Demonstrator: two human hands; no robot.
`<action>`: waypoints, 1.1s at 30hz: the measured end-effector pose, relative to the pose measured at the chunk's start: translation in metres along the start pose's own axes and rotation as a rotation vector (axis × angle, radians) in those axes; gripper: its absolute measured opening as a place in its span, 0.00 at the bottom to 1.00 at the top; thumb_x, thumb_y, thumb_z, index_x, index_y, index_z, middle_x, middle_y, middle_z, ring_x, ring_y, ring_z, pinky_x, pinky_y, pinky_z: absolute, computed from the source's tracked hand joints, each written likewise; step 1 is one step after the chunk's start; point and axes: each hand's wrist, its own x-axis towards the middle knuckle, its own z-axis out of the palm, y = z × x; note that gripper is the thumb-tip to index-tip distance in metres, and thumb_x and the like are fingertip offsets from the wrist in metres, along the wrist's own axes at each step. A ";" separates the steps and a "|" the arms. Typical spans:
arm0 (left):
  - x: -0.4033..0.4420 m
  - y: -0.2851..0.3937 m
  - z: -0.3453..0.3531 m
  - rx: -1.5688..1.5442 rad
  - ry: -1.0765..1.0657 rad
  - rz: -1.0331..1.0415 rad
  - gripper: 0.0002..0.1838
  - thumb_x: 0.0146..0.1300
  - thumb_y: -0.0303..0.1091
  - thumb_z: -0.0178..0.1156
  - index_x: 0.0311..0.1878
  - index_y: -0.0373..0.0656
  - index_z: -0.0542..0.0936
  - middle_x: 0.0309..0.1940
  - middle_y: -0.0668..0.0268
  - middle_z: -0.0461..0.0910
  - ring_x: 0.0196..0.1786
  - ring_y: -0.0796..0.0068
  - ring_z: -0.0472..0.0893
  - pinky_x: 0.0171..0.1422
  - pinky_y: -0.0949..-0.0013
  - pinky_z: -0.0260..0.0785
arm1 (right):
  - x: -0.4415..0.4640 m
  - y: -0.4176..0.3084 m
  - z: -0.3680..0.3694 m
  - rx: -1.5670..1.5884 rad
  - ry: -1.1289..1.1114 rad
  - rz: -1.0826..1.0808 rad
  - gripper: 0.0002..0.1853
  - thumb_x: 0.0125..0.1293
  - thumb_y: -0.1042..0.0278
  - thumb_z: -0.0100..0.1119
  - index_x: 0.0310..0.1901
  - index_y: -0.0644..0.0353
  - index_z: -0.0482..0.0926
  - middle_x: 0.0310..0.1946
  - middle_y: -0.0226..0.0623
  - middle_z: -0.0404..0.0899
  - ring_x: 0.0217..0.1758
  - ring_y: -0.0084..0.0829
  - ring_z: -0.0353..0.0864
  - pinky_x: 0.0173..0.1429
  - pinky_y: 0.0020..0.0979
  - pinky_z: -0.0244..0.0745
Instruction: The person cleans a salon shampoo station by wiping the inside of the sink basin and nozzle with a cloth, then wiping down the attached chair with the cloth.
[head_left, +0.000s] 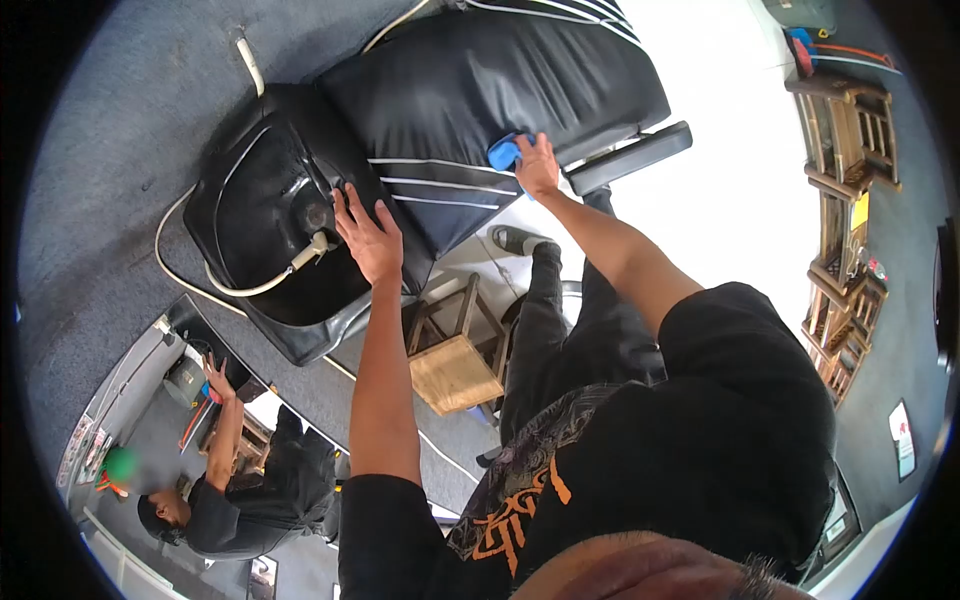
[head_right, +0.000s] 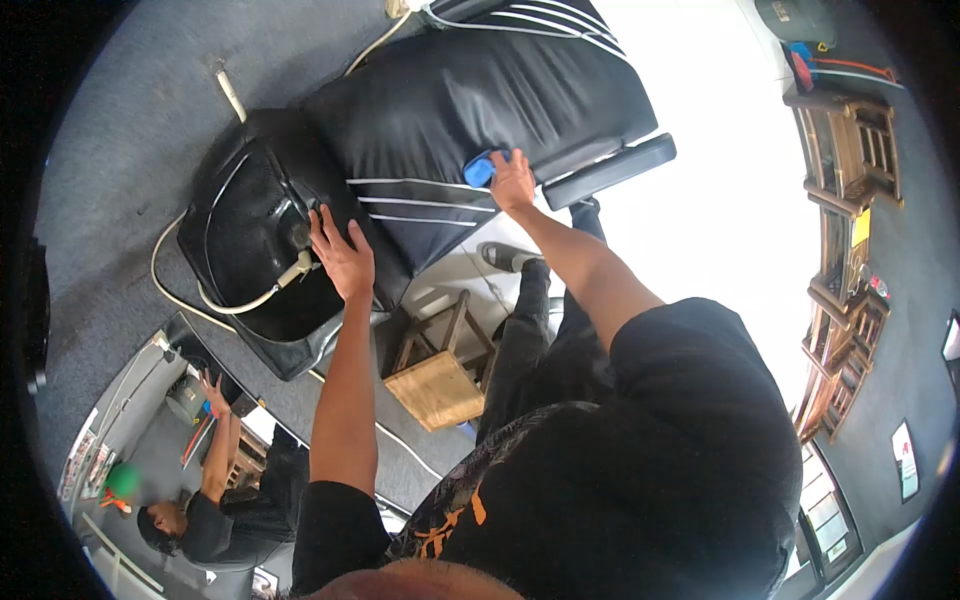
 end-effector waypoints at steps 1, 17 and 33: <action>0.001 0.000 0.001 -0.003 -0.001 0.000 0.31 0.75 0.38 0.57 0.78 0.40 0.66 0.76 0.44 0.63 0.73 0.35 0.67 0.76 0.43 0.64 | 0.008 -0.003 0.003 0.047 0.092 0.146 0.23 0.62 0.71 0.64 0.59 0.42 0.78 0.55 0.47 0.70 0.60 0.55 0.74 0.59 0.56 0.76; 0.001 -0.005 0.001 -0.016 -0.009 -0.015 0.32 0.75 0.35 0.57 0.78 0.38 0.63 0.76 0.44 0.63 0.76 0.38 0.64 0.79 0.45 0.61 | -0.110 -0.105 0.012 0.218 -0.355 -0.755 0.19 0.53 0.72 0.64 0.49 0.51 0.82 0.47 0.46 0.73 0.52 0.52 0.76 0.50 0.50 0.76; 0.001 -0.008 0.001 -0.035 -0.013 -0.044 0.32 0.75 0.38 0.57 0.79 0.41 0.63 0.77 0.46 0.61 0.76 0.38 0.65 0.78 0.44 0.63 | -0.114 -0.093 0.027 0.047 -0.408 -0.492 0.25 0.56 0.73 0.65 0.58 0.55 0.73 0.50 0.53 0.71 0.53 0.58 0.77 0.50 0.57 0.76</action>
